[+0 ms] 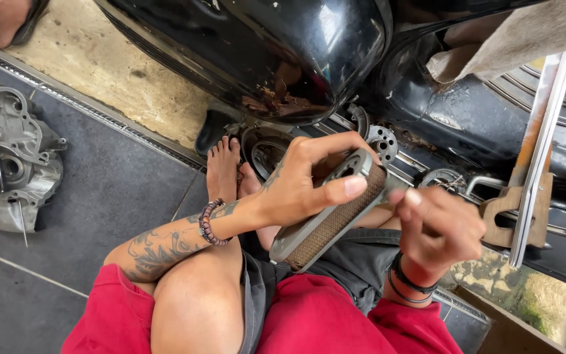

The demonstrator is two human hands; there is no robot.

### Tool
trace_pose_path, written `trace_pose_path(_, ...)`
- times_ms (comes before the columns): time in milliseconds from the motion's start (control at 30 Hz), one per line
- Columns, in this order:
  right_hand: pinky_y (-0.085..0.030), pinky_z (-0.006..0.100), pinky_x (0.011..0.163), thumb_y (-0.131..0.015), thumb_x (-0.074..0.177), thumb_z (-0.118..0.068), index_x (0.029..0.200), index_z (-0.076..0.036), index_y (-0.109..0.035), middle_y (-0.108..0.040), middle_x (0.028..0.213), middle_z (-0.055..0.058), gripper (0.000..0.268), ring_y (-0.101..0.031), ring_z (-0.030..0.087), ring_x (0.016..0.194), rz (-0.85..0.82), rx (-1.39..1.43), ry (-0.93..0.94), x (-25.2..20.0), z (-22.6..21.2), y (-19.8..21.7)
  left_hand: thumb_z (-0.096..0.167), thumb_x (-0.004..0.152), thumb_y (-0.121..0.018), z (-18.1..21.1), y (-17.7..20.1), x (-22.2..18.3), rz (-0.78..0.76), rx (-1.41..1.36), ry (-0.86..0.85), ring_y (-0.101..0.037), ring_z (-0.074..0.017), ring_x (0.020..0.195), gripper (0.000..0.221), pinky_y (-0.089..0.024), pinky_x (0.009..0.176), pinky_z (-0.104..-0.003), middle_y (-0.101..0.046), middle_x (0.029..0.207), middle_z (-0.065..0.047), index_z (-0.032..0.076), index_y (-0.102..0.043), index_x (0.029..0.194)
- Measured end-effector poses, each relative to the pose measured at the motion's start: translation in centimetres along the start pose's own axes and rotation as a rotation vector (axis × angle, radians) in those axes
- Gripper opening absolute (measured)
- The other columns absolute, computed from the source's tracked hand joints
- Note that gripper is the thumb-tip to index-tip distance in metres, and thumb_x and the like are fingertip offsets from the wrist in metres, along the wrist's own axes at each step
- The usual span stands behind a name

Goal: Cleaning a motorcycle component using a small brush and a cloth to remove dirt and debris.

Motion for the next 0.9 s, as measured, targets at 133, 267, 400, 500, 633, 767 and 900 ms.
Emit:
trace_pose_path(133,-0.042,0.020,0.040,-0.064,0.096,-0.007,0.111,-0.012,-0.067,-0.075,0.075,0.004,0.016,-0.055,0.004,0.048,-0.217,0.077,-0.003,1.9,-4.1,-2.9,0.039,0.092,-0.051,-1.2,0.5,0.0,0.045,-0.127,-0.003,-0.059,-0.0122,0.082,0.043,-0.049,0.077,-0.026,-0.068,0.099,-0.005,0.004,-0.064,0.112)
trace_pose_path(267,-0.045,0.024,0.050,-0.074,0.082,-0.001,0.098,-0.009,-0.074,-0.065,0.066,-0.002,0.017,-0.054,0.008,0.051,-0.408,0.261,-0.035,3.4,-5.2,-3.8,0.037,0.097,-0.048,-1.0,0.8,0.0,0.043,-0.252,0.005,-0.053,-0.0088,0.085,0.040,-0.044,0.079,-0.025,-0.065,0.101,-0.002,0.006,-0.063,0.117)
trace_pose_path(400,-0.046,0.017,0.045,-0.064,0.075,0.015,0.109,-0.008,-0.069,-0.078,0.083,0.004,0.041,-0.050,0.004,0.045,-0.182,0.283,-0.175,-1.1,-1.6,-1.0,0.055,0.101,-0.030,-1.1,0.6,0.5,-0.056,-0.202,-0.049,-0.058,-0.0129,0.099,0.063,-0.048,0.092,-0.033,-0.066,0.118,-0.005,0.011,-0.058,0.136)
trace_pose_path(500,-0.054,0.019,0.053,-0.066,0.099,-0.004,0.127,-0.008,-0.055,-0.068,0.092,0.006,0.031,-0.060,0.007,0.064,0.090,0.173,-0.367,-1.5,-1.8,-0.7,0.054,0.103,-0.030,-0.8,-0.3,0.2,-0.135,-0.263,0.023,-0.060,-0.0147,0.097,0.068,-0.049,0.097,-0.037,-0.064,0.114,-0.005,0.012,-0.047,0.154)
trace_pose_path(633,-0.051,0.020,0.048,-0.064,0.091,0.014,0.123,-0.008,-0.055,-0.076,0.098,0.009,0.040,-0.064,0.009,0.060,-0.024,0.132,-0.181,-2.4,-1.2,-3.1,0.061,0.102,-0.036,-1.3,-0.2,0.5,-0.106,-0.416,0.081,-0.057,-0.0112,0.089,0.077,-0.048,0.084,-0.029,-0.066,0.121,-0.007,0.011,-0.037,0.162)
trace_pose_path(767,-0.047,0.019,0.046,-0.063,0.083,0.011,0.119,-0.008,-0.064,-0.073,0.083,0.003,0.041,-0.061,0.009,0.055,-0.269,0.366,-0.107,-0.9,-3.8,-4.7,0.053,0.104,-0.031,-1.6,1.1,0.6,0.130,-0.584,0.127,-0.055,-0.0107,0.086,0.071,-0.047,0.078,-0.028,-0.066,0.109,-0.006,0.008,-0.043,0.158)
trace_pose_path(900,-0.052,0.016,0.053,-0.062,0.072,0.015,0.115,-0.004,-0.066,-0.080,0.092,0.008,0.048,-0.060,0.007,0.056,-0.240,0.417,-0.213,-1.8,-2.4,-3.5,0.059,0.099,-0.032,-1.5,0.9,0.9,0.059,-0.839,0.241,-0.059,-0.0147,0.076,0.081,-0.043,0.067,-0.028,-0.068,0.087,-0.012,0.009,-0.036,0.162)
Point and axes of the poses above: each hand's wrist, its own x-axis towards the middle knuckle, its own y-axis out of the back of the hand, z = x × y, the point moved 3 cm from there along x, towards the middle knuckle
